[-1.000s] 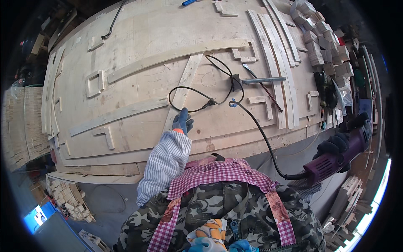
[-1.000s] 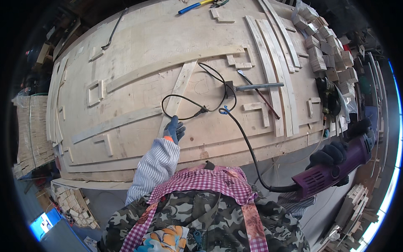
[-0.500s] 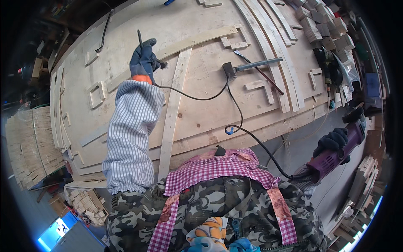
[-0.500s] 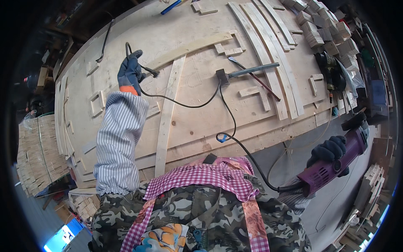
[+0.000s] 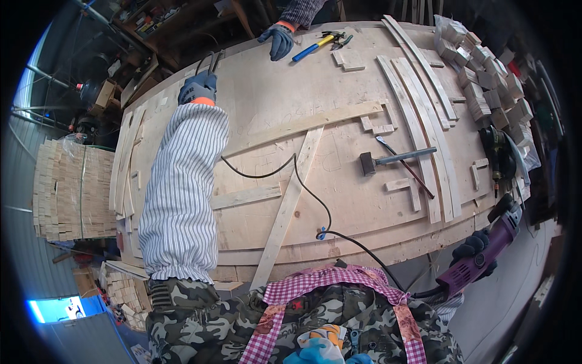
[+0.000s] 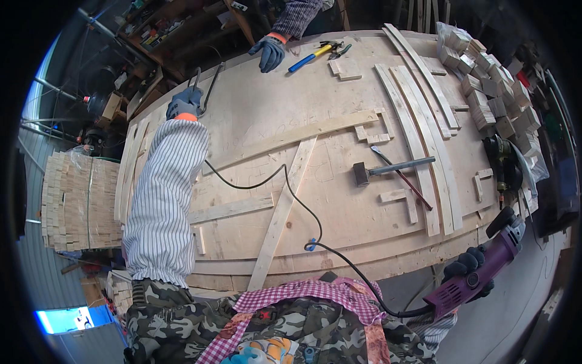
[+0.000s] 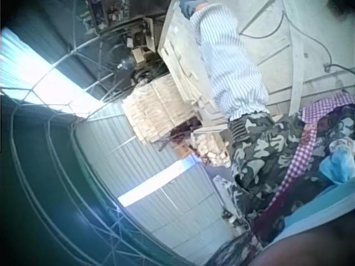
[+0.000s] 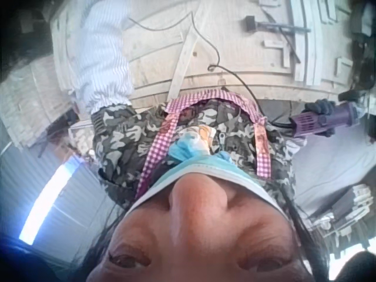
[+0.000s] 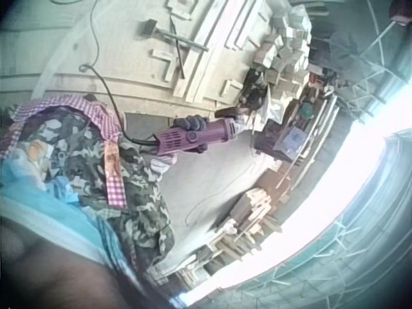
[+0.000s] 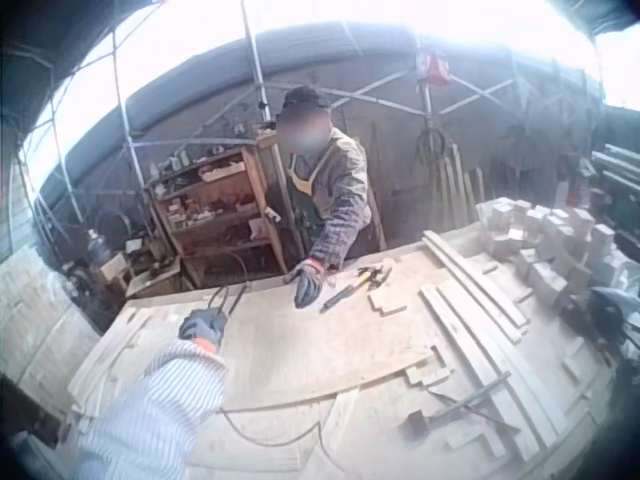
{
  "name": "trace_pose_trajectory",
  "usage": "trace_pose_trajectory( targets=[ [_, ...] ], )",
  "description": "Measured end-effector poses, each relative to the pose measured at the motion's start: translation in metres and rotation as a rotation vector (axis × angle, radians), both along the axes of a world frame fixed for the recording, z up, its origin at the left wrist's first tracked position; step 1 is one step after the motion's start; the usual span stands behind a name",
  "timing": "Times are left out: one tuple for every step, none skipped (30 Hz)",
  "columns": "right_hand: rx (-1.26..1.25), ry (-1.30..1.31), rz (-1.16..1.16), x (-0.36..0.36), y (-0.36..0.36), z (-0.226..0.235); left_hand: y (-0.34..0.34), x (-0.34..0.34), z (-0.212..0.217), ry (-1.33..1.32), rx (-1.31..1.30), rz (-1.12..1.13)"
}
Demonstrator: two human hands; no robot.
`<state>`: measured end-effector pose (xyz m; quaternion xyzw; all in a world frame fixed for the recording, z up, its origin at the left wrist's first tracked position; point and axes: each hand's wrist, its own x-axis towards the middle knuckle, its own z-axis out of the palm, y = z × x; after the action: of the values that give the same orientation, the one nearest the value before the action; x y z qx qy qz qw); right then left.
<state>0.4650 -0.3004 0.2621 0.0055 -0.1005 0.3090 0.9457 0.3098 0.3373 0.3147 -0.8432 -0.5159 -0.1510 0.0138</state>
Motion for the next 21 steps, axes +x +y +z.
trace_pose_trajectory(
  targets=[
    [-0.024, -0.018, 0.017, -0.001, 0.0, -0.001, -0.003, 0.003, 0.0, 0.0, -0.058, 0.062],
    [-0.061, -0.062, 0.02, -0.002, -0.001, -0.001, -0.007, 0.006, -0.002, 0.042, -0.038, 0.133],
    [-0.12, -0.071, 0.016, -0.003, -0.001, -0.001, -0.01, 0.008, -0.001, 0.086, -0.065, 0.161],
    [-0.172, -0.1, 0.029, -0.004, 0.0, -0.002, -0.012, 0.01, -0.002, 0.094, -0.109, 0.162],
    [-0.19, -0.144, 0.051, -0.005, 0.0, -0.002, -0.013, 0.014, -0.002, 0.088, -0.133, 0.169],
    [-0.219, -0.137, 0.049, -0.005, 0.001, -0.003, -0.013, 0.017, -0.002, 0.078, -0.124, 0.139],
    [-0.22, -0.14, 0.058, -0.005, 0.003, -0.004, -0.014, 0.022, -0.004, 0.047, -0.073, 0.11],
    [-0.224, -0.143, 0.068, -0.005, 0.005, -0.005, -0.013, 0.027, -0.005, -0.014, -0.091, 0.101],
    [-0.217, -0.155, 0.084, -0.005, 0.006, -0.007, -0.011, 0.033, -0.005, -0.077, -0.113, 0.086],
    [-0.214, -0.161, 0.091, -0.004, 0.008, -0.008, -0.01, 0.038, -0.004, -0.091, -0.123, 0.083],
    [-0.222, -0.144, 0.097, -0.004, 0.01, -0.01, -0.009, 0.044, -0.004, -0.105, -0.134, 0.079],
    [-0.218, -0.133, 0.102, -0.003, 0.012, -0.011, -0.009, 0.049, -0.004, -0.128, -0.133, 0.066],
    [-0.216, -0.13, 0.11, -0.003, 0.013, -0.012, -0.01, 0.053, -0.004, -0.107, -0.109, 0.047],
    [-0.225, -0.12, 0.116, -0.003, 0.015, -0.013, -0.012, 0.057, -0.005, -0.094, -0.073, 0.021],
    [-0.235, -0.12, 0.125, -0.003, 0.016, -0.013, -0.015, 0.06, -0.005, -0.085, -0.037, -0.002],
    [-0.231, -0.122, 0.135, -0.003, 0.018, -0.014, -0.018, 0.062, -0.005, -0.091, -0.066, -0.002],
    [-0.251, -0.121, 0.137, -0.003, 0.02, -0.014, -0.02, 0.064, -0.006, -0.092, -0.087, 0.016],
    [-0.256, -0.124, 0.142, -0.003, 0.022, -0.014, -0.023, 0.065, -0.006, -0.107, -0.088, 0.032],
    [-0.234, -0.153, 0.159, -0.003, 0.024, -0.014, -0.023, 0.066, -0.006, -0.107, -0.122, 0.049],
    [-0.262, -0.146, 0.154, -0.003, 0.025, -0.014, -0.023, 0.066, -0.006, -0.124, -0.197, 0.052],
    [-0.264, -0.16, 0.162, -0.002, 0.027, -0.013, -0.022, 0.066, -0.007, -0.128, -0.179, 0.064]
  ],
)
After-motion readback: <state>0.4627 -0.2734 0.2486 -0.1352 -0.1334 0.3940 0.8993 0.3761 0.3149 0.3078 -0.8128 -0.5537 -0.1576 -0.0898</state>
